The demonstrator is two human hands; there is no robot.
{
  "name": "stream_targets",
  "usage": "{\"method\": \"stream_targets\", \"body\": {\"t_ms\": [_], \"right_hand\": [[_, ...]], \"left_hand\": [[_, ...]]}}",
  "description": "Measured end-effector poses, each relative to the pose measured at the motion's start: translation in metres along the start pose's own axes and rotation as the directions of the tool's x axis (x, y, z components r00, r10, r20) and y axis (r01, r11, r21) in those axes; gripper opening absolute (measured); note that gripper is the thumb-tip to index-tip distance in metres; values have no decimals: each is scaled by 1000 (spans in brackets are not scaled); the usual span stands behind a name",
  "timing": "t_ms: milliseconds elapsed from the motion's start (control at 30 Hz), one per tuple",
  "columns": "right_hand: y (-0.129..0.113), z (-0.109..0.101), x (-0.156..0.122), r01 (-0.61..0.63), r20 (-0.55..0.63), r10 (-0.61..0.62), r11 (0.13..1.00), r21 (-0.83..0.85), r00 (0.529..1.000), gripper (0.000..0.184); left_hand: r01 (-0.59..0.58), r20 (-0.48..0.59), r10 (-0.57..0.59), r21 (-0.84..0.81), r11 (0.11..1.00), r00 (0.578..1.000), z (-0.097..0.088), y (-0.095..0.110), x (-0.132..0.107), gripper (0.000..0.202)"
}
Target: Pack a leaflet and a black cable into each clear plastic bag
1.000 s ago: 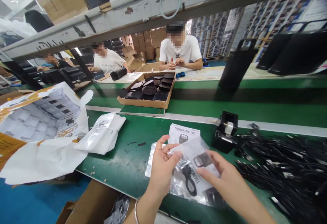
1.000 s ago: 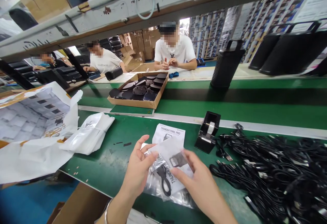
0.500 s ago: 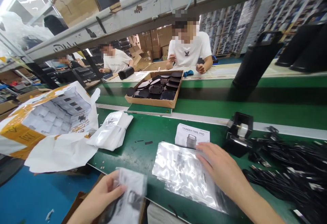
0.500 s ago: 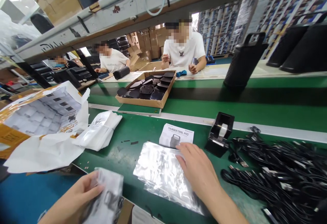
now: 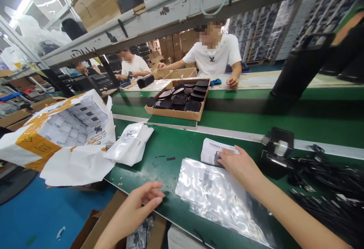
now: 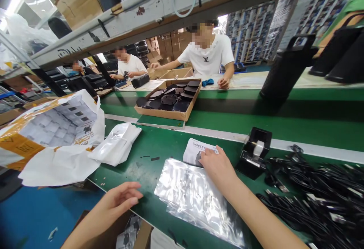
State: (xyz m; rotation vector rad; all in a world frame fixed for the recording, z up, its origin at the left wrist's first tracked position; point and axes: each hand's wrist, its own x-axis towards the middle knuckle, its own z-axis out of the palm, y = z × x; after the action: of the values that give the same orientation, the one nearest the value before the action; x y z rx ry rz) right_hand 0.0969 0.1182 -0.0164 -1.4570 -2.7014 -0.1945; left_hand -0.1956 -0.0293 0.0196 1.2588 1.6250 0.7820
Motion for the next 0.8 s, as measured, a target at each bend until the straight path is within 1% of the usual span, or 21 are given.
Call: {"method": "stream_targets", "body": {"t_ms": [67,100,133,200,233,300,367,467,500,533,567,600,667,700,733,767,800], "right_hand": [[-2,0,0,20,8,-20,999,-48,1000,16],[-3,-1,0,30,12,-29,997,-66,1000,16],[-4,-2,0,38,16,-37,996,-81,999,15],[-5,-3,0,51,24,-49,993,-105,999,14],[-6,-4,0,56,27,-53,992,-114,998,14],[-6,-3,1,59,34,-55,990,-130,998,15],[-6,-2,2,54,39,-49,988,-148,998,16],[-8,-1,3,40,46,-32,984,-176,998,17],[-9,-1,4,36,47,-28,983,-182,999,17],[-10,-2,4,33,48,-24,982,-185,999,17],[-11,-2,4,31,48,-22,982,-188,999,16],[-12,-4,4,30,49,-21,981,-190,999,16],[-15,-6,3,28,46,-19,981,-193,999,15],[-16,-6,2,22,40,-15,981,-194,999,15],[-18,-6,1,14,32,-8,981,-193,999,15],[-19,-6,1,3,21,1,981,-192,1000,16],[-20,-6,1,-9,10,11,982,-191,1000,17]], "left_hand": [[-112,49,111,16,994,993,32,19,14,24],[-176,39,175,26,984,984,48,27,20,21],[-250,35,249,43,967,968,64,34,24,21],[-386,89,382,44,921,920,93,44,30,27],[-431,130,423,34,902,897,106,47,32,31],[-483,217,467,26,875,857,127,48,33,37],[-514,294,482,41,857,826,141,45,31,39],[-551,365,496,57,832,788,149,39,26,40],[-556,372,499,55,830,783,149,38,25,40],[-552,357,500,53,832,789,147,38,25,40],[-540,314,500,52,840,807,145,39,27,39],[-520,241,494,55,852,835,141,40,31,38],[-460,37,458,69,885,888,134,46,46,40],[-431,-58,435,74,899,898,130,49,56,42],[-408,-123,414,76,910,902,127,52,67,44],[-395,-152,402,73,916,903,126,55,78,47],[-390,-159,396,69,918,904,125,57,88,49]]}}
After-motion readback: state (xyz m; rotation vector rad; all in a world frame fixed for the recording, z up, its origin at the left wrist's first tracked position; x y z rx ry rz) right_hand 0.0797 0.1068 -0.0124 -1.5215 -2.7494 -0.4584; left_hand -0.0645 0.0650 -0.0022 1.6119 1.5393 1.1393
